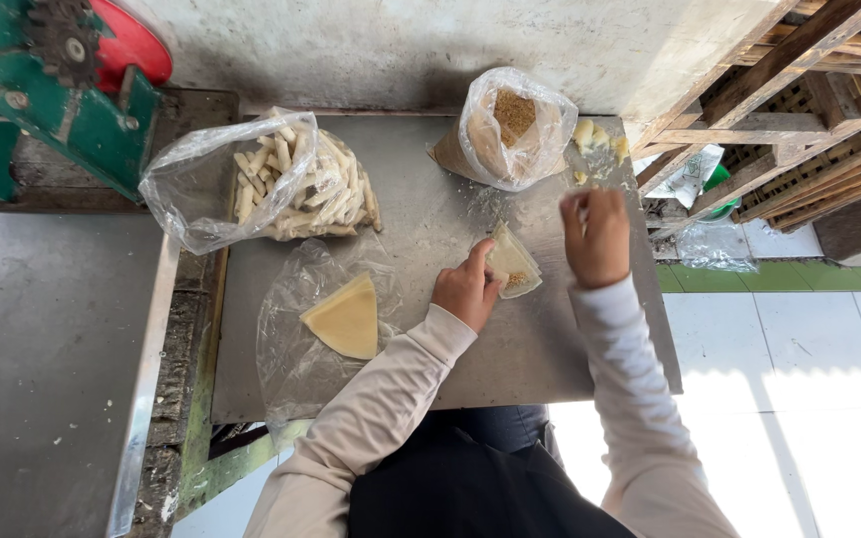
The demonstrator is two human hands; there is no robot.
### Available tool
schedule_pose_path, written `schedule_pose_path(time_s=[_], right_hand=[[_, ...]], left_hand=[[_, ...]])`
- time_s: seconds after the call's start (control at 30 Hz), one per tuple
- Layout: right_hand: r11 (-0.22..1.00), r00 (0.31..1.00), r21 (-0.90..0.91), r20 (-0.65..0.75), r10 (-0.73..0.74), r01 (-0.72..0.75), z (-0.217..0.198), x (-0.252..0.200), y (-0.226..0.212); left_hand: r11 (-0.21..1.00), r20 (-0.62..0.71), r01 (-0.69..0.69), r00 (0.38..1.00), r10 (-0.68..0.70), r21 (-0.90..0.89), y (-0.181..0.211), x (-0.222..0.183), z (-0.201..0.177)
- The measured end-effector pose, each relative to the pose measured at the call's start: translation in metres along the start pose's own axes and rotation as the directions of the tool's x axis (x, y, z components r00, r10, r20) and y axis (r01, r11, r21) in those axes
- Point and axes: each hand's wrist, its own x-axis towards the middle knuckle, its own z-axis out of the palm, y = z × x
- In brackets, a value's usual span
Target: The person folds small triangle-shaped food wrappers by hand, placing a small amount of granular filling from a plastic bag onto each wrapper before rolling and sealing them.
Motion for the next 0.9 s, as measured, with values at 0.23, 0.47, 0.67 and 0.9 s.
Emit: schedule_pose_path(time_s=[0.23, 0.47, 0.67, 0.9], right_hand=[[0.976, 0.999, -0.214, 0.039, -0.036, 0.043, 0.005, -0.103, -0.016], [0.981, 0.985, 0.115, 0.092, 0.143, -0.153, 0.006, -0.100, -0.026], [0.972, 0.988, 0.232, 0.152, 0.006, -0.042, 0.013, -0.100, -0.048], [0.982, 0.992, 0.188, 0.124, -0.040, 0.016, 0.014, -0.103, -0.050]], left_hand=[[0.998, -0.001, 0.014, 1.000, -0.014, 0.062, 0.003, -0.001, 0.005], [0.998, -0.019, 0.026, 1.000, -0.025, 0.049, 0.007, 0.000, 0.006], [0.998, -0.009, -0.002, 1.000, 0.003, 0.068, 0.007, 0.001, 0.005], [0.997, 0.021, -0.024, 1.000, 0.022, 0.073, 0.005, 0.000, 0.005]])
